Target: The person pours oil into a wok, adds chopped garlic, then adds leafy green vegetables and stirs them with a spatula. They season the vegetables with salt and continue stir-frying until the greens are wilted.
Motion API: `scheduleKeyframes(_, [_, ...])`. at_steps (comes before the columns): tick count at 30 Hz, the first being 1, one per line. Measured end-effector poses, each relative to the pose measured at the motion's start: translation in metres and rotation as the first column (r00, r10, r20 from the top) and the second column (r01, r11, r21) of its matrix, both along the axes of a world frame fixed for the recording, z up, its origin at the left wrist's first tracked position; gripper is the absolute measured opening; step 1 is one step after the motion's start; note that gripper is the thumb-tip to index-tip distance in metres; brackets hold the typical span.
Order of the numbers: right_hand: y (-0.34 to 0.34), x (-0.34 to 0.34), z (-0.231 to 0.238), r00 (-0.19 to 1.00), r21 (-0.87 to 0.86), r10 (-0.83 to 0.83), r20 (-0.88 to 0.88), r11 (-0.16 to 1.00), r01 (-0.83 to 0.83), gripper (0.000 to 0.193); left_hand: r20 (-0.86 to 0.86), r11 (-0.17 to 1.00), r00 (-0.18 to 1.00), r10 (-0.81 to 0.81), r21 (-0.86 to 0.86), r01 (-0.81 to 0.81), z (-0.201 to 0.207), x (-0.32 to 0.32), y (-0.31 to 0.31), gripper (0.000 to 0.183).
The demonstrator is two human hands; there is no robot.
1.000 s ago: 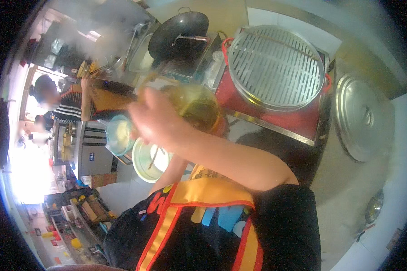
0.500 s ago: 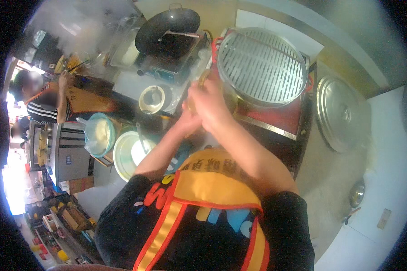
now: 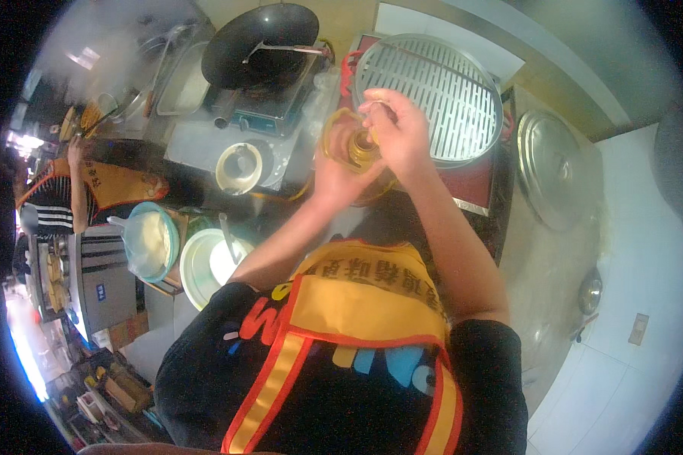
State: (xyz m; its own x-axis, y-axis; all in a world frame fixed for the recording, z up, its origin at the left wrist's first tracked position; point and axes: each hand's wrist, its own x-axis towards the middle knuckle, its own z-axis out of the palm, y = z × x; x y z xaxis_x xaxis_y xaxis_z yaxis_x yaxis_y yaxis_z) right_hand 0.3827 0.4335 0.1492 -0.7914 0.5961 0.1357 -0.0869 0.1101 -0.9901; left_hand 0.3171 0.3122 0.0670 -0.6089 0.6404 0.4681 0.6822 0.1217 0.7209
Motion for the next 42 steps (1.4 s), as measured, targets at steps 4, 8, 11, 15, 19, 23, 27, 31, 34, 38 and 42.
scheduleKeyframes(4, [-0.014, -0.004, -0.024, 0.998, 0.112, -0.058, -0.037, 0.992, 0.062, 0.023, -0.018, 0.999, 0.999, 0.028, 0.041, -0.027, 0.001, -0.001, 0.002, 0.076])
scheduleKeyframes(8, [-0.006, -0.012, -0.036, 0.996, 0.201, -0.093, 0.011, 0.976, 0.089, 0.025, -0.064, 0.997, 0.996, 0.064, 0.038, -0.061, 0.002, -0.002, 0.003, 0.077])
scheduleKeyframes(11, [-0.001, -0.024, -0.049, 0.979, 0.354, -0.159, 0.125, 0.929, 0.106, 0.023, -0.047, 0.999, 0.999, 0.016, 0.052, -0.014, 0.001, -0.004, 0.003, 0.08])
scheduleKeyframes(15, [0.002, -0.025, -0.042, 0.945, 0.406, -0.044, 0.325, 0.909, -0.097, 0.029, -0.053, 0.997, 0.999, -0.005, 0.072, 0.009, -0.001, -0.005, 0.001, 0.083])
scheduleKeyframes(19, [-0.001, -0.026, -0.031, 0.921, 0.415, -0.013, 0.389, 0.895, -0.163, 0.031, -0.054, 0.999, 0.998, -0.01, 0.049, 0.012, -0.001, -0.006, 0.001, 0.085])
scheduleKeyframes(23, [0.007, -0.033, -0.037, 0.904, 0.349, -0.086, 0.418, 0.934, -0.073, 0.036, -0.113, 0.999, 0.993, 0.021, 0.035, -0.017, -0.007, -0.004, 0.006, 0.084])
scheduleKeyframes(27, [0.012, -0.027, -0.015, 0.913, 0.528, -0.118, 0.39, 0.841, -0.117, 0.04, -0.076, 0.998, 0.996, -0.044, 0.041, 0.047, 0.001, -0.007, 0.006, 0.077])
scheduleKeyframes(31, [0.004, -0.022, 0.022, 0.991, 0.84, -0.124, 0.056, 0.542, 0.02, 0.04, -0.044, 0.995, 0.996, -0.08, 0.062, 0.082, 0.001, -0.011, 0.011, 0.065])
scheduleKeyframes(34, [0.006, -0.032, 0.02, 0.917, 0.841, 0.252, 0.309, 0.378, -0.388, 0.048, -0.069, 0.977, 0.987, -0.142, 0.148, 0.151, -0.006, -0.014, 0.01, 0.064])
scheduleKeyframes(38, [0.009, -0.04, 0.033, 0.647, 0.594, 0.151, 0.748, 0.283, -0.753, 0.032, 0.084, 0.961, 0.961, -0.262, 0.109, 0.252, -0.016, -0.004, 0.0, 0.063])
scheduleKeyframes(42, [-0.002, 0.004, 0.067, 0.585, 0.53, 0.067, 0.808, 0.351, -0.772, 0.022, 0.067, 0.937, 0.935, -0.349, 0.001, 0.35, -0.005, 0.007, -0.008, 0.067])
